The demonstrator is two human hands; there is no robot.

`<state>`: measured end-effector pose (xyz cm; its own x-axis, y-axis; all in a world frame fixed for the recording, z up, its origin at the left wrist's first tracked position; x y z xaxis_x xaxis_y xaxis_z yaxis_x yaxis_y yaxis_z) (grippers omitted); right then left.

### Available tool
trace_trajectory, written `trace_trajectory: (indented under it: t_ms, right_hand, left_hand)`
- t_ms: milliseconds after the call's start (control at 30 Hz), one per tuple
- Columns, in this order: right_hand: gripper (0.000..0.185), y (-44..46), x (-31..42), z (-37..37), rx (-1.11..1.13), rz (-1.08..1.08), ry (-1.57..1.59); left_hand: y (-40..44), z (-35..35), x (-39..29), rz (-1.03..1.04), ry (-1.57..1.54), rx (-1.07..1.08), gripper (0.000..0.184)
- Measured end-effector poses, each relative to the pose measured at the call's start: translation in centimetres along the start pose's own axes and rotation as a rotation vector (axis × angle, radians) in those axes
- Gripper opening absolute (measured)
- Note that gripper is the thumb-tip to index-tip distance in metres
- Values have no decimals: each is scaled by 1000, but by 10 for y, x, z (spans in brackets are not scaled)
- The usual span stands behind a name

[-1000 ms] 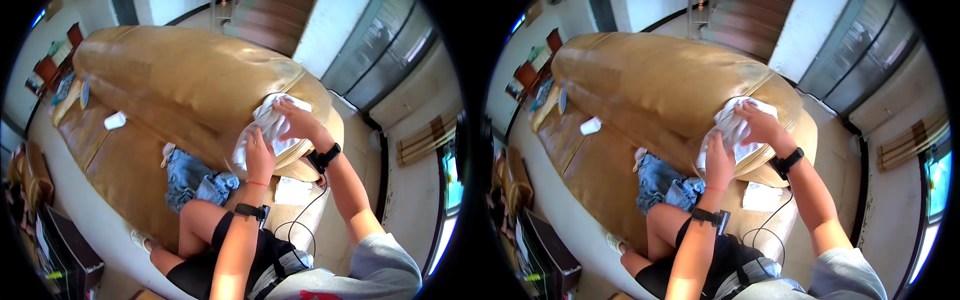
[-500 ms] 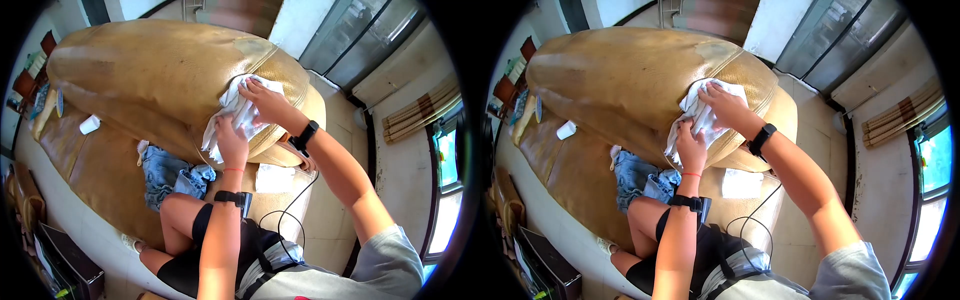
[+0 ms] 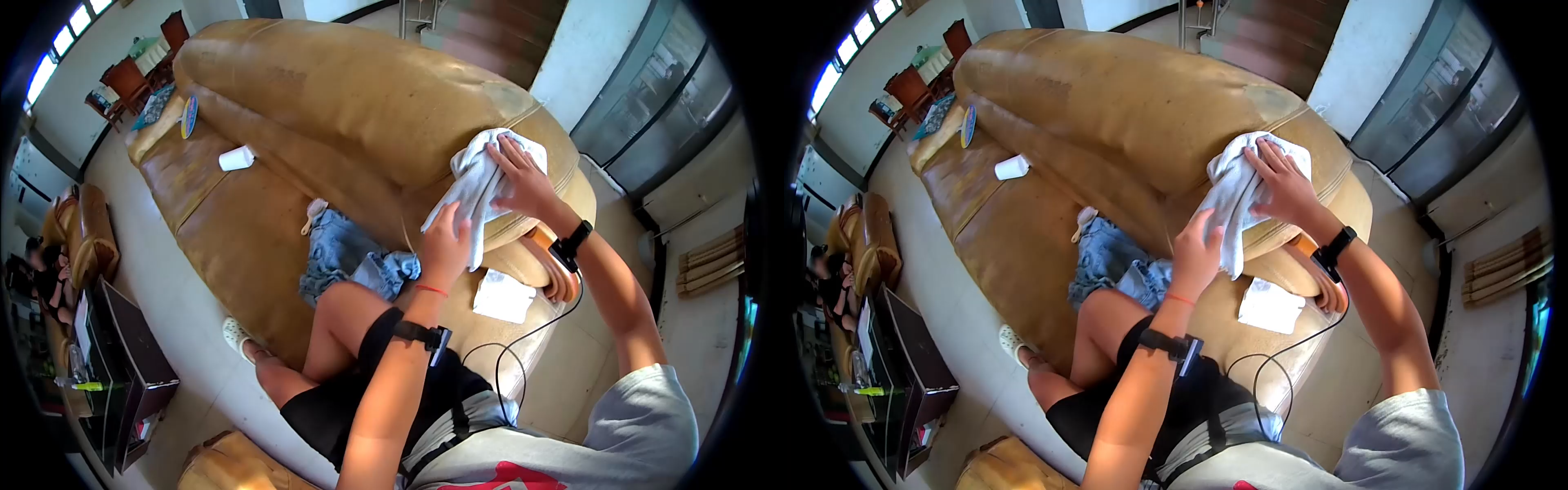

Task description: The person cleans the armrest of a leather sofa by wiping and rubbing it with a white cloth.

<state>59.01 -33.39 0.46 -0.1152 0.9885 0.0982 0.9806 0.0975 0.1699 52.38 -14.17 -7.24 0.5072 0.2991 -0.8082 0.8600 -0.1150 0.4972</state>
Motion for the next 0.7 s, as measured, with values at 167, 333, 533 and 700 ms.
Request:
trace_trajectory:
  t_ms: [167,333,533,700]
  right_hand:
    - [141,21,-59,7,116,123,-2]
    - [146,47,-56,22,226,207,-130]
    - [146,49,-61,20,178,151,-64]
    - [148,46,-53,20,205,164,-143]
  left_hand:
    - [42,85,-20,219,219,37,75]
    - [62,117,-9,115,324,84,79]
    - [53,102,-15,173,220,68,75]
    - [41,65,-16,189,216,-61,51]
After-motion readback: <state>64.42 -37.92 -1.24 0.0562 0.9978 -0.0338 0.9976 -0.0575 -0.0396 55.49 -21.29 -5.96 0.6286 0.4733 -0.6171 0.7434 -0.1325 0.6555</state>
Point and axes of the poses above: each hand's wrist, its own y-axis towards the middle knuckle, its own z-axis out of the palm, x = y × z, the point moved 10 cm from there along y, towards the middle knuckle, and after that the axes turned 15 degrees about z, right-handed, at the moved point
